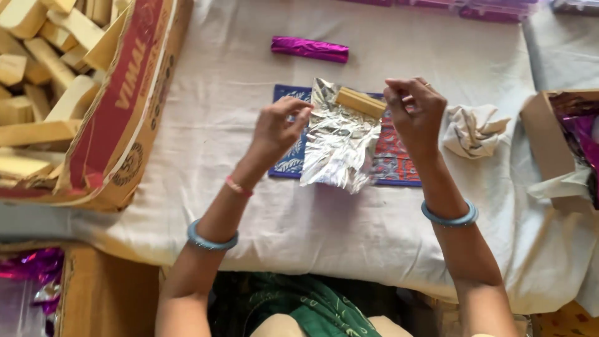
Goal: The person wraps rectangular wooden blocks in silver and pink metallic foil, folding the edges to create neat packages. They then wipe a clear plastic container with a white cloth and place it on the table.
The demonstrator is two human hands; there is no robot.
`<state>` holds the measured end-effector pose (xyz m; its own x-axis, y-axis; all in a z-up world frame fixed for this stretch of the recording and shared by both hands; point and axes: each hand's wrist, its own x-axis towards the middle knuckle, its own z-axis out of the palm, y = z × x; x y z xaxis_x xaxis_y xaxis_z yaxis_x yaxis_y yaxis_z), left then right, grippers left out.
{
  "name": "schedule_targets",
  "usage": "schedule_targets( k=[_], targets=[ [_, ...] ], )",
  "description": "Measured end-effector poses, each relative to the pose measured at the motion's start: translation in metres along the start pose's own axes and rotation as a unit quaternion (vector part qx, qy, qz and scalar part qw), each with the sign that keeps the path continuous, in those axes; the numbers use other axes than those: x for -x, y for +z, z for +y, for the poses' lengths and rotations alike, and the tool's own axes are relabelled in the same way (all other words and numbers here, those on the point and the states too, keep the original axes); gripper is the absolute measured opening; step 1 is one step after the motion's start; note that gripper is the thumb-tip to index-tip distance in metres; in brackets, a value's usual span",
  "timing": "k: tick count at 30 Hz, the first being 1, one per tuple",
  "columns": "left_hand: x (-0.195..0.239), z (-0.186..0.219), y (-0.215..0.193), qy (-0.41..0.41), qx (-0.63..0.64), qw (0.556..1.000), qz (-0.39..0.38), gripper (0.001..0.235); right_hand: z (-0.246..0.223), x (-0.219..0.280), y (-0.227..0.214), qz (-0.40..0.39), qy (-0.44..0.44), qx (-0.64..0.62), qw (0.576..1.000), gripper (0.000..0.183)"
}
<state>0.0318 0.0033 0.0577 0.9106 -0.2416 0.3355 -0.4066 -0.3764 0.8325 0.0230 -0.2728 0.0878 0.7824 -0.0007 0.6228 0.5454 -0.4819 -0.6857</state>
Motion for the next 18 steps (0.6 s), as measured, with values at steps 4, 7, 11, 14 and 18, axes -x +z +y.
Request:
schedule_targets(
  k=[4, 7, 11, 14, 18],
  targets=[
    [-0.016, -0.002, 0.048, 0.048, -0.14, 0.989, -0.027, 0.021, 0.06, 0.007, 0.014, -0.014, 0.037, 0.082, 0.996, 0.018],
    [-0.011, -0.001, 0.074, 0.029, -0.179, 0.979, -0.091, 0.036, 0.08, 0.015, 0.024, -0.055, 0.017, 0.156, 0.986, 0.027],
    [-0.004, -0.031, 0.099, 0.085, -0.284, 0.945, -0.139, 0.062, 0.088, 0.018, 0.033, -0.096, 0.002, 0.228, 0.969, 0.029],
    [0.002, -0.034, 0.102, 0.086, -0.319, 0.926, -0.183, 0.076, 0.086, 0.017, 0.033, -0.108, -0.003, 0.233, 0.966, 0.029],
    [0.002, -0.025, 0.097, 0.07, -0.346, 0.909, -0.223, 0.08, 0.09, 0.019, 0.033, -0.124, -0.059, 0.225, 0.965, 0.028]
  ],
)
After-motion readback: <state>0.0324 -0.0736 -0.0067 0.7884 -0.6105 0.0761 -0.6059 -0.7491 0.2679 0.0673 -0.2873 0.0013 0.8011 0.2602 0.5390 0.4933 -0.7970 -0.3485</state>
